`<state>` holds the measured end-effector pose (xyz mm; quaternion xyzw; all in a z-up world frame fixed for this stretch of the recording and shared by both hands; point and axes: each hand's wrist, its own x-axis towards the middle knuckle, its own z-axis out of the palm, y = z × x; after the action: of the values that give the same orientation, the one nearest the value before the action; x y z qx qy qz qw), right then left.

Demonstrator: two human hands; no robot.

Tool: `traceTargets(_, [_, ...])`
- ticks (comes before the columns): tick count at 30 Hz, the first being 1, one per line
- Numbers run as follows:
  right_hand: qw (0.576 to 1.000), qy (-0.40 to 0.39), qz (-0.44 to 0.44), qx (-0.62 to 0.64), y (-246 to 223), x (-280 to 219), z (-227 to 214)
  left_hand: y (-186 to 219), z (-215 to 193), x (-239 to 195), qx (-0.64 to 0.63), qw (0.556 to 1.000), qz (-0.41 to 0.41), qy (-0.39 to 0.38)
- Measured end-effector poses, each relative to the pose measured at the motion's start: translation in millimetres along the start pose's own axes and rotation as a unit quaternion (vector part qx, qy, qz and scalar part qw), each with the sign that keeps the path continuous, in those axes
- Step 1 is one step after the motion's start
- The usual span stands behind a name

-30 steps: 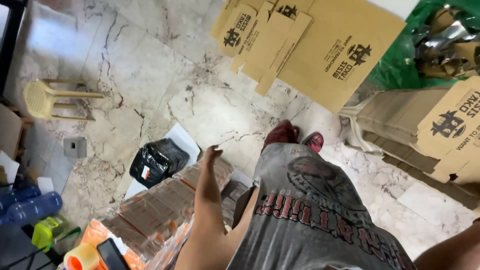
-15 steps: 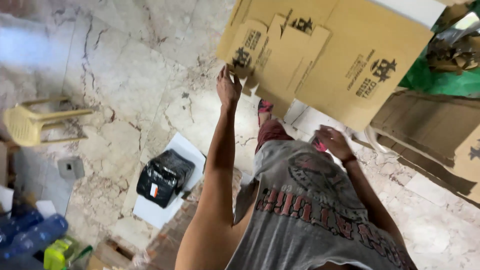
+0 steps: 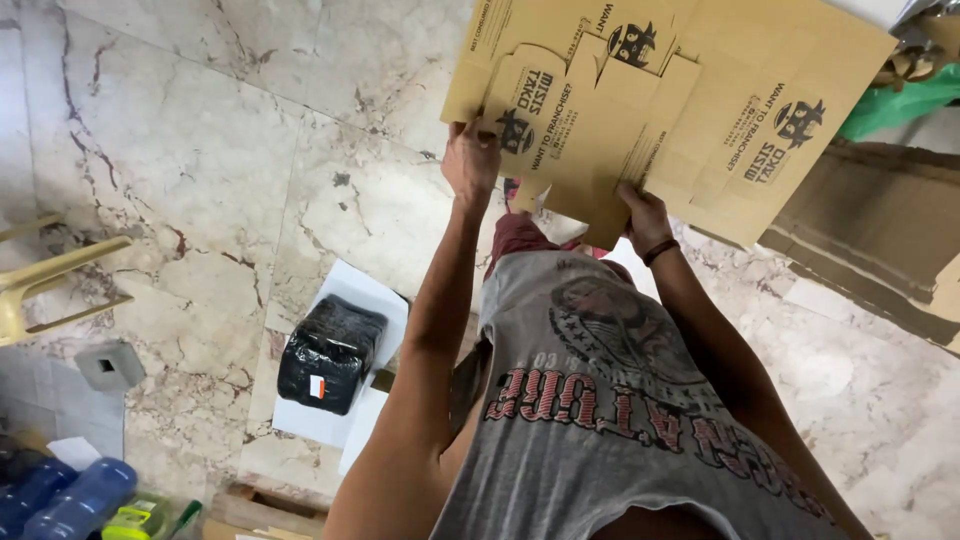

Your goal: Organizing and stacking flat cardboard box templates in a storage area.

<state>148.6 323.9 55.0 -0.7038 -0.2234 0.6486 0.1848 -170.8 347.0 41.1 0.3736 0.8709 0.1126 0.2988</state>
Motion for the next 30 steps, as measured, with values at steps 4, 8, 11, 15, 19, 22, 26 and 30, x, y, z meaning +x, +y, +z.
traceTargets(4, [0.999, 0.027, 0.006, -0.021, 15, 12, -10, -6, 4, -22, 0.008, 0.986, 0.13, 0.106])
traceTargets(8, [0.998, 0.051, -0.001, -0.027, 15, 10, -5, 12, -13, -49, 0.023, 0.961, 0.215, 0.175])
traceTargets(11, [0.995, 0.081, 0.014, -0.047, 18, 16, -4, 32, -32, -76, 0.051, 0.961, 0.244, 0.117])
traceTargets(15, [0.993, 0.089, 0.016, -0.071, 39, 37, -15, 57, -56, -122, 0.038, 0.918, 0.384, 0.088])
traceTargets(19, [0.994, 0.096, 0.029, -0.048, 32, 29, -9, 46, -32, -135, -0.015, 0.889, 0.452, 0.073])
traceTargets(22, [0.995, 0.089, 0.026, -0.035, 46, 41, -18, 40, -36, -122, -0.034, 0.883, 0.46, 0.082])
traceTargets(26, [0.998, 0.065, 0.01, -0.002, -13, -20, 8, 3, -37, -60, -0.008, 0.952, 0.306, 0.008])
traceTargets(30, [0.992, 0.085, -0.082, -0.038, -9, -21, -18, -31, -52, -18, 0.033, 0.99, 0.053, -0.125])
